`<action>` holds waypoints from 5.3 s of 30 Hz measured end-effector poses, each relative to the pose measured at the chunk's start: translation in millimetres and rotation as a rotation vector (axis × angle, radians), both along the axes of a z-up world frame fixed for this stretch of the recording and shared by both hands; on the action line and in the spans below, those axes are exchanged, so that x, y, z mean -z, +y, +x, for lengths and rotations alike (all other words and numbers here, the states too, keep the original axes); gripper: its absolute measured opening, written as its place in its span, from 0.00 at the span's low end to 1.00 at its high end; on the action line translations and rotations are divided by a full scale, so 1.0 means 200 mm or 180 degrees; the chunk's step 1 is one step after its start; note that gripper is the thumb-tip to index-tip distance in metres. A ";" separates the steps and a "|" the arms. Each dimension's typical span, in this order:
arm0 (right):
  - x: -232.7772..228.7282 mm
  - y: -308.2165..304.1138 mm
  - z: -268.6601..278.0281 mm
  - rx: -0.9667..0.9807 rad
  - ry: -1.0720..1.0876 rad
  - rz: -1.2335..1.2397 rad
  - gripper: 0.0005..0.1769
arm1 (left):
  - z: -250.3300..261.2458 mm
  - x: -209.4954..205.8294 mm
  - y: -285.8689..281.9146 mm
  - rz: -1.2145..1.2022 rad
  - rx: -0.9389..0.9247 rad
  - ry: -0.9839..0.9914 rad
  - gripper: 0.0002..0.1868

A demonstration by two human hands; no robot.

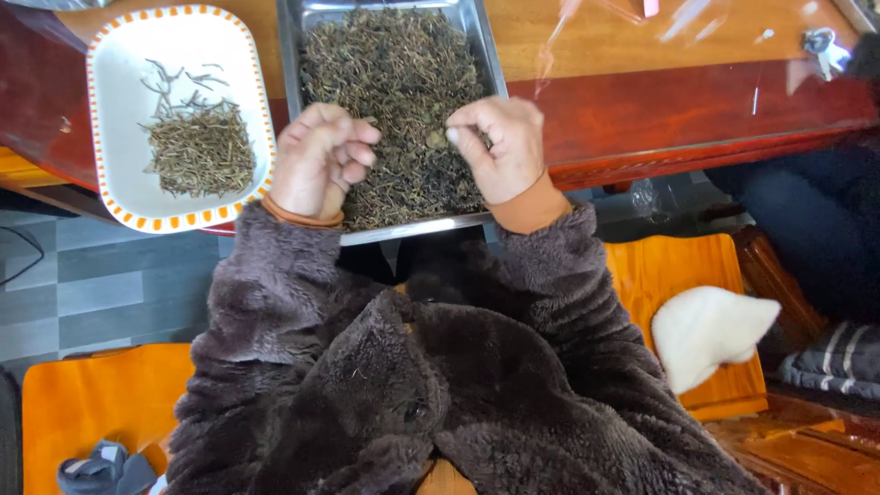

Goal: Sorting dried tea leaves by hand to remove stems and impurities into a separate bowl.

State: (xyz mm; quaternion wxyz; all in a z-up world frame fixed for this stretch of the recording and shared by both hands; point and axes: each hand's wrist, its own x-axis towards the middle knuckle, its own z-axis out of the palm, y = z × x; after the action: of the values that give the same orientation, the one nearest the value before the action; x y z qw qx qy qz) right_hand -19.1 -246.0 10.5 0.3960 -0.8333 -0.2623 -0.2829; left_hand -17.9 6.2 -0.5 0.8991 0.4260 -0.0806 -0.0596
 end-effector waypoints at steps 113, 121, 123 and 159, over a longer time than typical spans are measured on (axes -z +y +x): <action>0.13 0.26 -0.05 0.0109 0.0090 -0.0549 0.24 | -0.11 -0.08 -0.10 0.3477 -0.0834 -0.1543 0.03; 0.17 0.25 -0.04 0.0079 0.0124 -0.0278 0.25 | -0.09 -0.05 -0.07 0.3708 -0.0697 -0.1464 0.07; 0.17 0.25 -0.04 0.0081 0.0147 -0.0274 0.27 | -0.08 -0.03 -0.07 0.3676 -0.0604 -0.1458 0.07; -0.09 0.26 -0.13 -0.0522 0.0407 0.0703 0.03 | -0.08 -0.04 -0.06 0.2426 -0.0649 -0.1344 0.05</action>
State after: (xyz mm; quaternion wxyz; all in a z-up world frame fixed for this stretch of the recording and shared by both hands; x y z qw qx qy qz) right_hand -45.2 -193.9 29.0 0.5229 -0.7767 -0.2710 -0.2231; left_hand -34.4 -6.2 8.2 0.6430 0.7355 -0.1923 0.0922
